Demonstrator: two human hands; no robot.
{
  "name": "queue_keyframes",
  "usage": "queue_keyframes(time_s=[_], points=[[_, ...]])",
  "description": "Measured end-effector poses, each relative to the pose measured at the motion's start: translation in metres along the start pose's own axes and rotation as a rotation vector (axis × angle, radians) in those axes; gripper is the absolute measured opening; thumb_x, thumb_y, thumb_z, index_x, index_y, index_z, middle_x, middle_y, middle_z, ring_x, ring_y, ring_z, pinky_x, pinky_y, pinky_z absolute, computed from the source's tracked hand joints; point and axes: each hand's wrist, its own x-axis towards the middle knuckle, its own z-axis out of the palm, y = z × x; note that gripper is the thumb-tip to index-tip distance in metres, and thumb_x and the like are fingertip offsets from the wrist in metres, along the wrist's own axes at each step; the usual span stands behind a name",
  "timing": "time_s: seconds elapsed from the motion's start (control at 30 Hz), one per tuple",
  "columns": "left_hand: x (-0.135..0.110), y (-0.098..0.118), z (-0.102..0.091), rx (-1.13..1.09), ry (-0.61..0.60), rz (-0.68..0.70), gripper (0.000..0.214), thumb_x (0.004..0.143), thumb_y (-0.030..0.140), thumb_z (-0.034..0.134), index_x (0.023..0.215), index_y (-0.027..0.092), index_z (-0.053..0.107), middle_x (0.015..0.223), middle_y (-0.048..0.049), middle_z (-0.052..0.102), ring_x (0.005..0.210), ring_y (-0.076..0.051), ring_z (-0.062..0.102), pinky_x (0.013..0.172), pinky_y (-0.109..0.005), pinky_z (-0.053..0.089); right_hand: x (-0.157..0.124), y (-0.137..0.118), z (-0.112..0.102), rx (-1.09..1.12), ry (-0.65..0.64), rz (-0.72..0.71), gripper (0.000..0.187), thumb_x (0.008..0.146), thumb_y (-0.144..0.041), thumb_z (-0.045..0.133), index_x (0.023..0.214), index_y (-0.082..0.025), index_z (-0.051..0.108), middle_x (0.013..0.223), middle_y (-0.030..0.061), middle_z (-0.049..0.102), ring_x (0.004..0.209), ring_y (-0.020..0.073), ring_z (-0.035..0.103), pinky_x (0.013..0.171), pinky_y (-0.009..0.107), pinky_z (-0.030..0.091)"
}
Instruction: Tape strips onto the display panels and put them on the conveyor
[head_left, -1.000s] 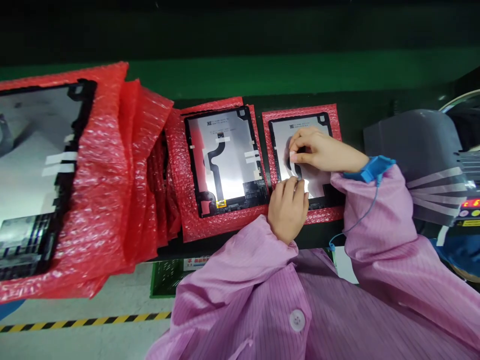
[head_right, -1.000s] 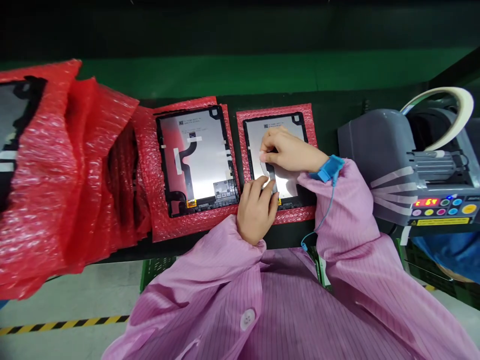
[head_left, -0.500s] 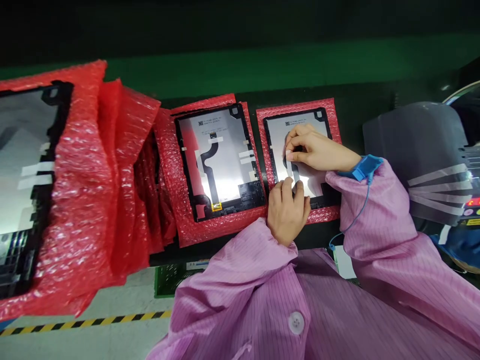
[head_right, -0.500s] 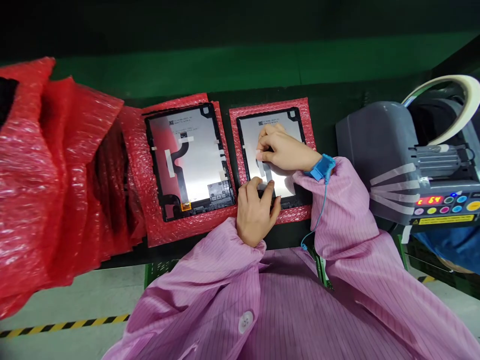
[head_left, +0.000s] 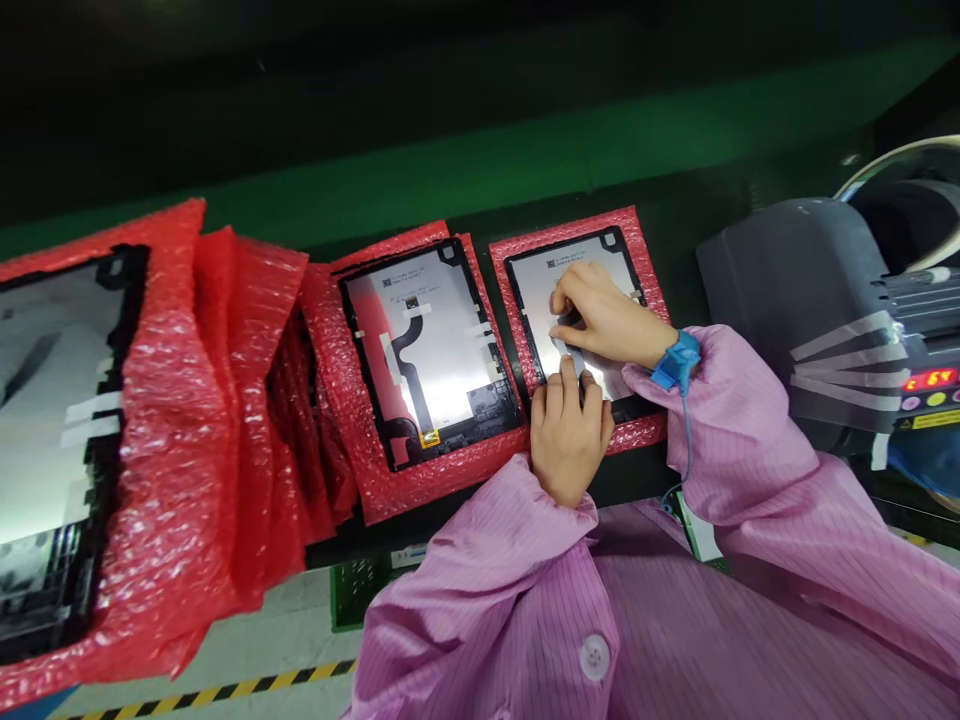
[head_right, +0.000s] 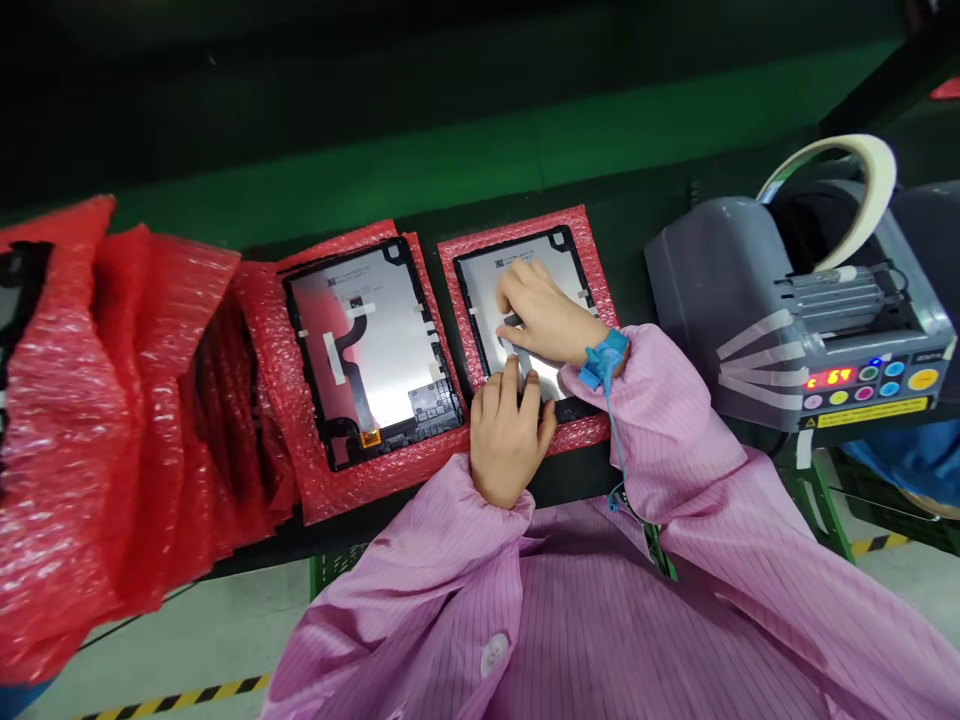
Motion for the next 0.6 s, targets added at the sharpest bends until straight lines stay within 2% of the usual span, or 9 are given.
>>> queue_keyframes(time_s=[0.13,0.23,0.3,0.37,0.4,0.47,0.5,0.53,0.6], points=[[-0.002,0.000,0.004,0.030,0.049,0.026,0.034,0.099,0.028,0.045,0.119,0.009,0.065,0.133,-0.0205,0.064,0.109,-0.029,0.063,0.091,-0.043,0.052,0.015,0.011,0.005,-0.024,0.096,0.096,0.030,0.082,-0.034,0.073,0.098,-0.018,0.053,0.107,0.0099,0.050,0.101,0.0266,0.047,0.095,0.047,0.043],[-0.004,-0.003,0.004,-0.020,0.061,0.049,0.033,0.099,0.028,0.047,0.117,0.008,0.065,0.128,-0.0206,0.066,0.110,-0.030,0.061,0.093,-0.042,0.051,0.025,0.007,0.006,-0.046,0.232,0.189,0.021,0.087,-0.029,0.065,0.100,-0.017,0.053,0.110,0.0119,0.050,0.107,0.0280,0.049,0.098,0.048,0.043],[-0.004,-0.007,0.003,-0.080,0.083,0.071,0.028,0.098,0.025,0.047,0.106,0.009,0.068,0.113,-0.0181,0.070,0.103,-0.028,0.062,0.091,-0.040,0.050,0.011,-0.014,0.002,-0.056,0.381,0.230,0.011,0.093,-0.022,0.055,0.102,-0.016,0.054,0.112,0.0132,0.051,0.109,0.0276,0.051,0.099,0.048,0.043],[0.001,-0.012,0.001,-0.119,0.111,0.072,0.027,0.098,0.022,0.044,0.094,0.012,0.069,0.097,-0.0154,0.071,0.093,-0.027,0.061,0.088,-0.039,0.050,-0.025,-0.047,-0.005,-0.045,0.509,0.196,0.010,0.095,-0.018,0.048,0.101,-0.017,0.055,0.108,0.0125,0.055,0.104,0.0249,0.054,0.095,0.044,0.046],[0.006,-0.014,0.000,-0.128,0.125,0.071,0.028,0.098,0.022,0.043,0.094,0.012,0.069,0.096,-0.0158,0.070,0.093,-0.027,0.060,0.088,-0.040,0.050,-0.050,-0.065,-0.009,-0.031,0.555,0.156,0.009,0.096,-0.018,0.047,0.100,-0.017,0.055,0.103,0.0109,0.058,0.098,0.0227,0.057,0.091,0.040,0.048],[0.020,-0.017,0.002,-0.125,0.134,0.079,0.031,0.098,0.024,0.042,0.108,0.008,0.067,0.112,-0.0206,0.068,0.103,-0.031,0.059,0.094,-0.045,0.048,-0.109,-0.093,-0.017,0.003,0.668,0.085,0.005,0.096,-0.020,0.051,0.097,-0.019,0.056,0.091,0.0053,0.060,0.084,0.0175,0.058,0.077,0.031,0.049],[0.028,-0.017,0.004,-0.121,0.125,0.096,0.035,0.098,0.025,0.042,0.116,0.005,0.065,0.122,-0.0234,0.065,0.110,-0.033,0.057,0.098,-0.048,0.047,-0.140,-0.100,-0.021,0.010,0.786,0.122,0.003,0.095,-0.019,0.053,0.094,-0.021,0.056,0.084,0.0022,0.059,0.074,0.0145,0.057,0.069,0.028,0.048],[0.036,-0.017,0.007,-0.116,0.105,0.116,0.040,0.098,0.027,0.041,0.123,0.003,0.061,0.129,-0.0254,0.061,0.116,-0.035,0.054,0.102,-0.050,0.045,-0.171,-0.100,-0.025,0.001,0.969,0.226,0.004,0.094,-0.019,0.055,0.091,-0.021,0.056,0.079,-0.0001,0.057,0.066,0.0123,0.053,0.062,0.026,0.044],[0.050,-0.015,0.015,-0.104,0.057,0.137,0.046,0.098,0.029,0.040,0.129,0.001,0.058,0.134,-0.0270,0.059,0.121,-0.037,0.053,0.105,-0.052,0.043,-0.229,-0.078,-0.038,-0.056,1.450,0.564,0.008,0.092,-0.019,0.056,0.086,-0.022,0.053,0.074,-0.0020,0.050,0.059,0.0108,0.046,0.057,0.026,0.038]])
